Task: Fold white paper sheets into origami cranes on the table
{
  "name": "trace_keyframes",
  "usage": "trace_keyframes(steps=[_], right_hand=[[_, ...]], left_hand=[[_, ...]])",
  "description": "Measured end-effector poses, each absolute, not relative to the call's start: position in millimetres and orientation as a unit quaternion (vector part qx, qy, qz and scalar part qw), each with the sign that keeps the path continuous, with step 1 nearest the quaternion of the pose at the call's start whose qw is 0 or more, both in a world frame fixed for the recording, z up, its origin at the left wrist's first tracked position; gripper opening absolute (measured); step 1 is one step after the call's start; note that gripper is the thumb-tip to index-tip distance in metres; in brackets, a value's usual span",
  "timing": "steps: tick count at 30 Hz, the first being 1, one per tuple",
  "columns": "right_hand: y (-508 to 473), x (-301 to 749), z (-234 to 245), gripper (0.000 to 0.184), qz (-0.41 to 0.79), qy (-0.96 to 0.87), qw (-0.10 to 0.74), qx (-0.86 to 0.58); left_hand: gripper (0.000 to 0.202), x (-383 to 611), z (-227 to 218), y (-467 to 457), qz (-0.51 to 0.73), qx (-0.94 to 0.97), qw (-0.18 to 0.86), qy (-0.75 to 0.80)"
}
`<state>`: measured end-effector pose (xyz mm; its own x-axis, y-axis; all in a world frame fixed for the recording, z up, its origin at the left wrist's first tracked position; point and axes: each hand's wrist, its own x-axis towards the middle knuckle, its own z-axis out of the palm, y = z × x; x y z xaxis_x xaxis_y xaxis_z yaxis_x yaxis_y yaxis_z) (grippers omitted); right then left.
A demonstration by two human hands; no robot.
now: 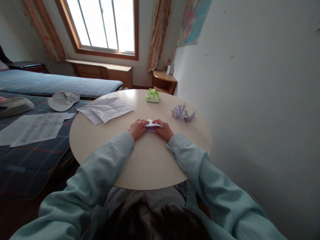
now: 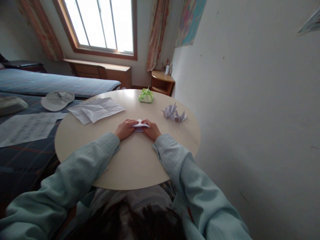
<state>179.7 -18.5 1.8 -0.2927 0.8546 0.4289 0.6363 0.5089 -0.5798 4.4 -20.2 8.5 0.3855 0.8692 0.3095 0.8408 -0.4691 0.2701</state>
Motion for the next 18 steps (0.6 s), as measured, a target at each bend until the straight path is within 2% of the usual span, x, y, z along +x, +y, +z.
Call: trace_keyframes(steps=[18], right_hand=[[-16.5,179.5,1.4,0.022,0.147,-0.783,0.364,-0.482]], left_hand=[[0.04,5.3,11.5,-21.9,0.202,0.825,0.04,0.527]])
